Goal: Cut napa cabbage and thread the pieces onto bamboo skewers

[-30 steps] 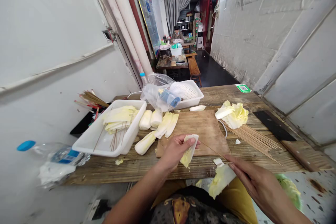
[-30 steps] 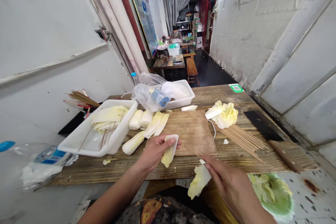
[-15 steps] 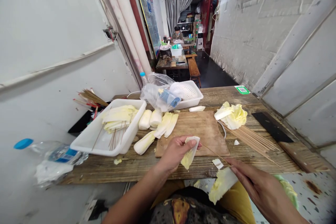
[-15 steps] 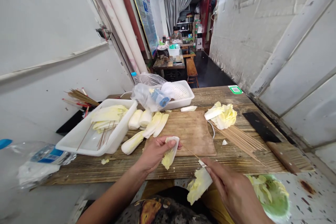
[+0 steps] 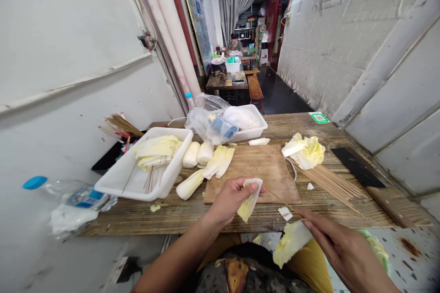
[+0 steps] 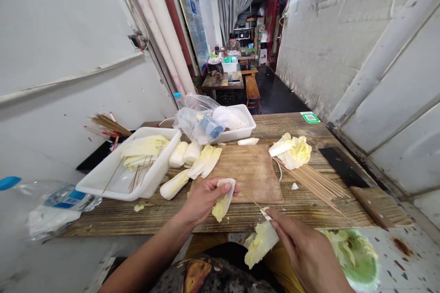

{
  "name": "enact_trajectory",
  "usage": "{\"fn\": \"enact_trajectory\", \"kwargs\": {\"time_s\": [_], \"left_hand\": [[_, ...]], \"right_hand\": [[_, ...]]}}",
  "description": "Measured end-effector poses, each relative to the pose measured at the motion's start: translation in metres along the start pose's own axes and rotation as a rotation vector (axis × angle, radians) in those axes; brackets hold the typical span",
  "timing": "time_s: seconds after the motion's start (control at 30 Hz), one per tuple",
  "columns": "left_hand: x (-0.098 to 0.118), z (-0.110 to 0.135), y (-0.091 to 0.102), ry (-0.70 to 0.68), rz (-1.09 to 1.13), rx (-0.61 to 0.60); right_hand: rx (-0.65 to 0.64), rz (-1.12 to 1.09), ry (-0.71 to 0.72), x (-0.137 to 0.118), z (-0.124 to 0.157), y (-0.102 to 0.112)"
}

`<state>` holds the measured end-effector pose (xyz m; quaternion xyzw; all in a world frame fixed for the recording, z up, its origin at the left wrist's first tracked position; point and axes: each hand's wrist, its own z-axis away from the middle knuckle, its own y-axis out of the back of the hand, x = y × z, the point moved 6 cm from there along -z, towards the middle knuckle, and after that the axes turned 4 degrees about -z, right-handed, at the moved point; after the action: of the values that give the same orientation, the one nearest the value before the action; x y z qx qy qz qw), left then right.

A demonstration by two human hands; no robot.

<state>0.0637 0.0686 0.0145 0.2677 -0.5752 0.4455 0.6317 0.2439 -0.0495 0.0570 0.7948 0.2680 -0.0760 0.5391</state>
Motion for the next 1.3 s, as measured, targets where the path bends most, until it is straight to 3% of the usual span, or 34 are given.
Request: {"fn": "enact_trajectory", "kwargs": {"time_s": [0.3,0.5,0.73,0.9,1.3], "left_hand": [[0.001,0.001,0.002,-0.023,-0.114,0.014],[0.003,0.006,0.000,-0.021,-0.136,-0.022],[0.012,0.014,-0.004,-0.062,-0.197,-0.097],[0.021,0.019,-0.008,-0.094,-0.261,-0.155],[0.026,0.022,-0.012,-0.113,-0.270,-0.150]], "right_hand": [[-0.034,-0.036,-0.009,0.005,0.003,-0.001],[-0.089,-0.067,-0.036,0.000,0.000,0.007],[-0.131,-0.115,0.033,-0.009,-0.007,0.018],[-0.135,-0.183,0.061,-0.008,-0.006,0.022],[-0.132,-0.152,0.020,-0.006,0.001,0.022]]}}
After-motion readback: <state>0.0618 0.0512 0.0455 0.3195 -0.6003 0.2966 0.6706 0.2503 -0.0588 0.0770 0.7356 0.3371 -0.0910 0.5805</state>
